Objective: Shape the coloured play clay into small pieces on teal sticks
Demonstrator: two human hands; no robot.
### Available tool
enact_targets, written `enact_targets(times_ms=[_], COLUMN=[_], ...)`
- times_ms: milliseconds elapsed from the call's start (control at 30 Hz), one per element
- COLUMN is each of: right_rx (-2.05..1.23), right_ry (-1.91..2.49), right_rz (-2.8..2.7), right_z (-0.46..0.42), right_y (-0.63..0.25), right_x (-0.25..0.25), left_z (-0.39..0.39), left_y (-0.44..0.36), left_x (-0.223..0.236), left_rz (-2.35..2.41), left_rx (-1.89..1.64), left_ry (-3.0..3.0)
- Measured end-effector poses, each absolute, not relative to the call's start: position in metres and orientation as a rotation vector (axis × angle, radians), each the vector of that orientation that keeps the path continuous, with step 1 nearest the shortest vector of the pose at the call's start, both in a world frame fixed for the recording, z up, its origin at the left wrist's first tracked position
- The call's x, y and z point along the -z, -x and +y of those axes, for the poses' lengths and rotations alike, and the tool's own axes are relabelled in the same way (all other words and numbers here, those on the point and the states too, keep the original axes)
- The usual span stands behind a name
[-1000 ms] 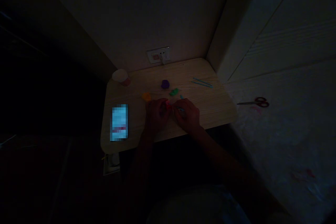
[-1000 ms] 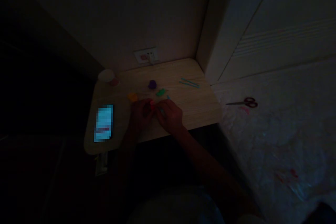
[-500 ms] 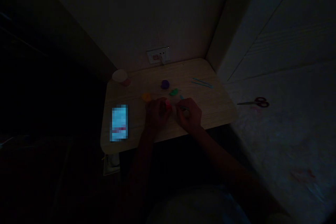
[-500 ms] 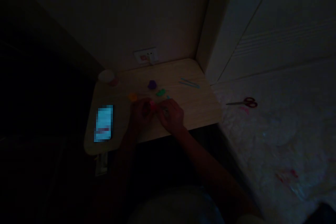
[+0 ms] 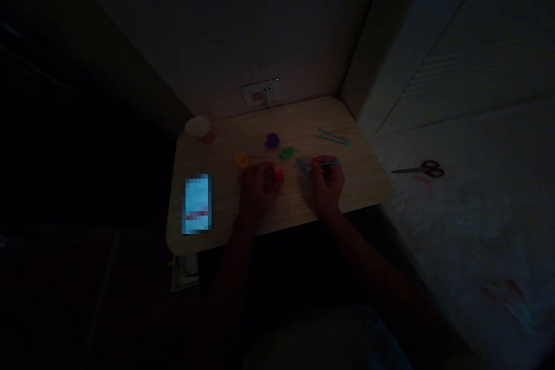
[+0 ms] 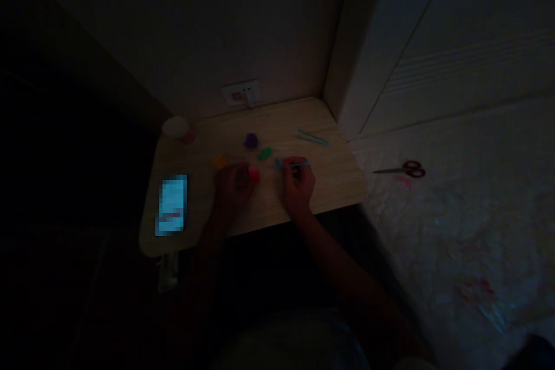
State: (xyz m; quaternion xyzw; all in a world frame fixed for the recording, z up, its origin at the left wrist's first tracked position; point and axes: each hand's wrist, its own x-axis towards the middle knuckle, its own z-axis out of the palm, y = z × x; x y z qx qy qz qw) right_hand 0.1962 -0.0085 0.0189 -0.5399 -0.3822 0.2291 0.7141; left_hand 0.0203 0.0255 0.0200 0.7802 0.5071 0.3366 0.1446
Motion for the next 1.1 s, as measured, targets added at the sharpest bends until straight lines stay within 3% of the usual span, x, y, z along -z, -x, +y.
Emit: enact_targets(times_ms=[233, 400, 567, 1100], right_rx=[-0.451, -0.171, -0.121, -0.143], right_ry=[1.312, 1.643, 1.971, 1.928], right_rz=[-0.941, -1.412, -1.582, -1.499], right_z=[0.0, 0.015, 0.022, 0.017], right_y=[-0.218, -0.263, -0.279, -0.278], right_x=[-0.024, -0.03, -0.024, -0.016], left_z=[0.026, 0.025, 0.024, 0.015], left_y=[-0.019, -0.02, -0.02, -0.02], left_x=[-0.018, -0.021, -0.024, -0.031], left_rz=[1.46, 1.468, 1.504, 1.475], left_rx=[-0.978, -0.975, -0.911, -1.101], left_ry=[-2.23, -2.3, -2.345, -2.339])
